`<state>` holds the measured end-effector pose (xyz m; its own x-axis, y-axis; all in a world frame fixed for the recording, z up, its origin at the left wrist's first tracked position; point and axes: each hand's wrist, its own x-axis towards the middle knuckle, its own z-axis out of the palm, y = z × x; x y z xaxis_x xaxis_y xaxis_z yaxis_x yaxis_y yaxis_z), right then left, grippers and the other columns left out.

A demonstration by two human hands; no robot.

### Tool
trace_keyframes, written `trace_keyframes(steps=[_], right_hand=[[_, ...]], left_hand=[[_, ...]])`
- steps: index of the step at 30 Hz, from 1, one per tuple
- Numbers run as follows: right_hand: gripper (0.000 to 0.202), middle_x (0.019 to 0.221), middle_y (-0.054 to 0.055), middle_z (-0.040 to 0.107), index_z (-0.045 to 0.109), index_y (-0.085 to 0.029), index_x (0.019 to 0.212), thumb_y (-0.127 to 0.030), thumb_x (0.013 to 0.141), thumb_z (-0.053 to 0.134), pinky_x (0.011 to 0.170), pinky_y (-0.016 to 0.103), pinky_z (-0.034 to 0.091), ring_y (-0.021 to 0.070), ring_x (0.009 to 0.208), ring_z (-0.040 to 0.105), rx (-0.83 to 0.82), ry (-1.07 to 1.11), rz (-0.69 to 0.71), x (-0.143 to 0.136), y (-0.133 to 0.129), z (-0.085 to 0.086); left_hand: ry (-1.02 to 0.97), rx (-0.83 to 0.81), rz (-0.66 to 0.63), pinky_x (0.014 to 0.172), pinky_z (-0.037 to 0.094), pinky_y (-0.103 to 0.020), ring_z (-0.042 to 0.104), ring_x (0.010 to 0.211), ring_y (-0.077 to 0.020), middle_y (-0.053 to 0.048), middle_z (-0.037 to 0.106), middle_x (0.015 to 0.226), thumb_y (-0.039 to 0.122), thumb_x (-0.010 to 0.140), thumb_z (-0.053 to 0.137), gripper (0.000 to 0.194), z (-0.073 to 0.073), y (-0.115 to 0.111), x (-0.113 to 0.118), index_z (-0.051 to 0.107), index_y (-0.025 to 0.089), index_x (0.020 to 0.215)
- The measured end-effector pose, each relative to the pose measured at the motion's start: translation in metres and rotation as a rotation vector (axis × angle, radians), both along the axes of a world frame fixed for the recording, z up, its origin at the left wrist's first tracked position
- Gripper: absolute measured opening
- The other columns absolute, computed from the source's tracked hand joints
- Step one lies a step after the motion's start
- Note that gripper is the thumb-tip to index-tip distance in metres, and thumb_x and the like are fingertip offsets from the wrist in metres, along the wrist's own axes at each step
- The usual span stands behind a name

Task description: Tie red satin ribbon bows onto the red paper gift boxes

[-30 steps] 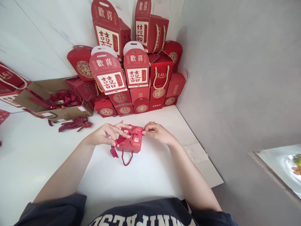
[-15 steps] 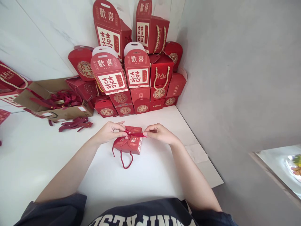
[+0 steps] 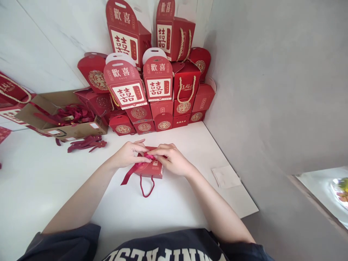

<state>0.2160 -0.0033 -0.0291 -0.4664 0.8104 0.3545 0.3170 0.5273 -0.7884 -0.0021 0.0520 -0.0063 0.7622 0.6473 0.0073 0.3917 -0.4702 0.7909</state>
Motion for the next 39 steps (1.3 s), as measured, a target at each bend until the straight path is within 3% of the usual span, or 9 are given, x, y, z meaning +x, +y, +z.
trace_keyframes(steps=[4,8,13,20,25,27,31,34,39], right_hand=[[0.027,0.087,0.002,0.065,0.066,-0.028,0.116,-0.02,0.096,0.049,0.088,0.038,0.038,0.0166,0.085,0.059,0.1,-0.129,-0.083,-0.005,-0.004,0.0],[0.022,0.096,0.004,0.065,0.064,-0.027,0.114,-0.027,0.094,0.054,0.09,0.038,0.04,0.0189,0.091,0.059,0.06,-0.034,-0.139,-0.006,-0.006,0.004],[0.01,0.089,0.004,0.067,0.066,-0.024,0.089,-0.031,0.091,0.059,0.085,0.037,0.042,0.0206,0.088,0.058,0.025,0.028,-0.261,-0.009,-0.003,-0.002],[0.011,0.081,0.003,0.067,0.066,-0.023,0.082,-0.029,0.089,0.059,0.082,0.038,0.042,0.0195,0.079,0.058,0.027,0.012,-0.262,-0.013,-0.003,-0.004],[0.009,0.078,0.003,0.065,0.064,-0.023,0.079,-0.024,0.087,0.06,0.08,0.037,0.042,0.0194,0.078,0.057,0.044,0.0,-0.279,-0.015,-0.004,-0.004],[0.009,0.077,0.003,0.064,0.061,-0.022,0.076,-0.02,0.084,0.06,0.079,0.036,0.043,0.019,0.076,0.057,0.042,0.036,-0.294,-0.014,-0.004,-0.005],[0.009,0.08,0.003,0.061,0.057,-0.022,0.076,-0.017,0.084,0.056,0.079,0.034,0.045,0.0183,0.077,0.058,0.011,0.131,-0.322,-0.009,-0.003,-0.006],[0.008,0.089,0.004,0.064,0.06,-0.022,0.085,-0.02,0.088,0.053,0.086,0.036,0.045,0.0197,0.088,0.06,-0.014,0.157,-0.27,-0.005,-0.002,-0.006],[0.021,0.12,0.008,0.062,0.062,-0.025,0.105,-0.032,0.085,0.065,0.103,0.041,0.04,0.0224,0.116,0.055,-0.116,0.196,-0.141,-0.008,0.001,-0.017]], left_hand=[[0.008,-0.003,-0.007,0.12,0.015,-0.048,0.068,0.08,-0.0143,0.002,0.076,0.086,0.04,0.084,0.064,0.021,0.001,0.0,0.0,0.076,0.024,0.087],[0.015,0.048,0.036,0.12,0.016,-0.048,0.065,0.074,-0.0125,0.003,0.073,0.078,0.04,0.085,0.063,0.02,-0.001,-0.002,0.001,0.076,0.024,0.084],[0.058,0.106,0.075,0.12,0.013,-0.05,0.061,0.065,-0.0108,0.004,0.068,0.07,0.042,0.083,0.065,0.02,0.0,-0.006,0.002,0.075,0.025,0.083],[0.006,0.029,0.11,0.119,0.005,-0.054,0.067,0.066,-0.0128,0.004,0.075,0.077,0.034,0.081,0.066,0.017,0.007,-0.012,0.006,0.056,0.02,0.084],[0.037,0.103,0.107,0.119,0.011,-0.052,0.055,0.051,-0.0077,0.009,0.065,0.061,0.032,0.082,0.064,0.02,0.009,-0.014,0.006,0.049,0.02,0.077],[0.048,0.083,0.101,0.116,0.02,-0.052,0.053,0.052,-0.0075,0.009,0.062,0.061,0.035,0.082,0.065,0.023,0.01,-0.014,0.005,0.049,0.02,0.077],[0.004,-0.118,0.112,0.081,0.05,-0.036,0.059,0.065,-0.0121,0.002,0.061,0.072,0.043,0.081,0.065,0.03,0.012,-0.013,0.003,0.05,0.018,0.078],[-0.043,-0.212,0.115,0.066,0.048,-0.027,0.061,0.072,-0.0139,-0.001,0.059,0.079,0.044,0.079,0.068,0.032,0.013,-0.012,0.002,0.052,0.017,0.078],[-0.044,-0.224,0.097,0.068,0.048,-0.026,0.063,0.074,-0.0142,0.0,0.061,0.077,0.039,0.08,0.068,0.028,0.01,-0.011,0.0,0.051,0.017,0.078]])
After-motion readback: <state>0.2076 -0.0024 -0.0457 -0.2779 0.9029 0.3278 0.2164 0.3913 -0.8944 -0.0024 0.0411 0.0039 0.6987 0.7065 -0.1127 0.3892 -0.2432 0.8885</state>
